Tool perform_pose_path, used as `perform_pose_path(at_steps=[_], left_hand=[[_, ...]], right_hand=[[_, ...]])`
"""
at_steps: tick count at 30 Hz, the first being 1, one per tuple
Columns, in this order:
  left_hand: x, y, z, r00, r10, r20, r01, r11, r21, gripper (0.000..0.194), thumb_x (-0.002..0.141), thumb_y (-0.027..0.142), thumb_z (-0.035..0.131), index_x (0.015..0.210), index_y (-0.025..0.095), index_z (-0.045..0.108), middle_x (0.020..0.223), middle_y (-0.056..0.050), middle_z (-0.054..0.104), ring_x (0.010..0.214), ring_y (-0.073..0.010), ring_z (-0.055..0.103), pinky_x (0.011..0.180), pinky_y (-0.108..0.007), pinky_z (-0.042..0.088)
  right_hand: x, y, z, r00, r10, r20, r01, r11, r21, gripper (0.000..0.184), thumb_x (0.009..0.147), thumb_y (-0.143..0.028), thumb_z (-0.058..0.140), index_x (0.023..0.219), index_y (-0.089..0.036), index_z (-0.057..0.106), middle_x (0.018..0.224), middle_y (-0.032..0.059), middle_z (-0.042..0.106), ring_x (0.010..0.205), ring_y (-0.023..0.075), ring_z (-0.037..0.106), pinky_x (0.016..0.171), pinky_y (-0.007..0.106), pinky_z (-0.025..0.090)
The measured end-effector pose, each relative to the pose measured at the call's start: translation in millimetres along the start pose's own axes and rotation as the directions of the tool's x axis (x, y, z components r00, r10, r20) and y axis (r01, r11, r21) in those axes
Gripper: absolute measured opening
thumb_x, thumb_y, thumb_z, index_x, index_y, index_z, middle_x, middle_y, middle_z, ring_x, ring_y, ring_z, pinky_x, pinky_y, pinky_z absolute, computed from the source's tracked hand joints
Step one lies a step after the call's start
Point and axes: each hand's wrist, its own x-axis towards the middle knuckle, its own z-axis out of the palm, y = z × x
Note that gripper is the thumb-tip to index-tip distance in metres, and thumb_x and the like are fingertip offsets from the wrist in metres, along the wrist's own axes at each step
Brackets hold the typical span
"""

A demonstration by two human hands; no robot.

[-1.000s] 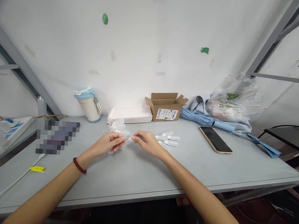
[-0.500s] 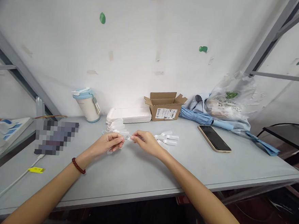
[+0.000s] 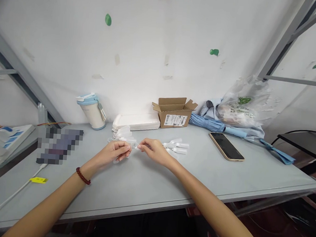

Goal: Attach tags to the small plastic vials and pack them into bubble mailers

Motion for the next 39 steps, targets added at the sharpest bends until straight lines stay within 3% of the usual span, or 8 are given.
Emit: perform_pose_path(at_steps=[10,30,35,39], left_hand=[[-1.7,1.6,13.9,0.996,-0.001,-0.089,0.008,0.997,0.081,0.036,0.077,0.049,0.054,0.063,0.016,0.053,0.052,0.003,0.048,0.044,-0.0072,0.037,0.046,-0.022,0.03],[-1.4,-5.9,17.6,0.995,0.057,-0.081,-0.047,0.992,0.114,0.031,0.079,0.044,0.053,0.066,0.015,0.055,0.058,0.001,0.056,0.044,-0.007,0.041,0.046,-0.022,0.034],[1.2,-1.2,11.0,0.998,-0.003,-0.059,0.01,0.995,0.104,0.035,0.078,0.045,0.053,0.063,0.014,0.059,0.055,-0.001,0.058,0.041,-0.0078,0.045,0.044,-0.022,0.034],[4.0,-0.9,0.0,0.993,-0.016,-0.115,0.023,0.998,0.061,0.041,0.079,0.049,0.051,0.071,0.012,0.065,0.062,-0.005,0.064,0.046,-0.0107,0.052,0.045,-0.023,0.036]], right_hand=[[-1.8,6.6,13.1,0.999,0.029,-0.034,-0.031,0.997,-0.067,0.017,0.087,-0.028,0.051,0.081,-0.016,0.062,0.075,0.0025,0.066,0.068,0.0125,0.057,0.063,0.023,0.041],[-4.4,8.3,17.3,1.0,-0.002,-0.006,0.001,0.997,-0.077,0.017,0.087,-0.028,0.051,0.079,-0.017,0.061,0.066,-0.0004,0.062,0.056,0.0097,0.05,0.058,0.022,0.039],[-2.2,7.0,13.8,1.0,-0.013,0.021,0.015,0.998,-0.063,0.018,0.088,-0.029,0.049,0.082,-0.016,0.061,0.07,0.0007,0.064,0.061,0.0105,0.053,0.061,0.022,0.039],[-0.9,2.7,7.4,0.999,-0.042,-0.016,0.041,0.997,-0.065,0.023,0.09,-0.034,0.045,0.085,-0.017,0.061,0.075,0.0018,0.065,0.067,0.0121,0.056,0.063,0.023,0.04]])
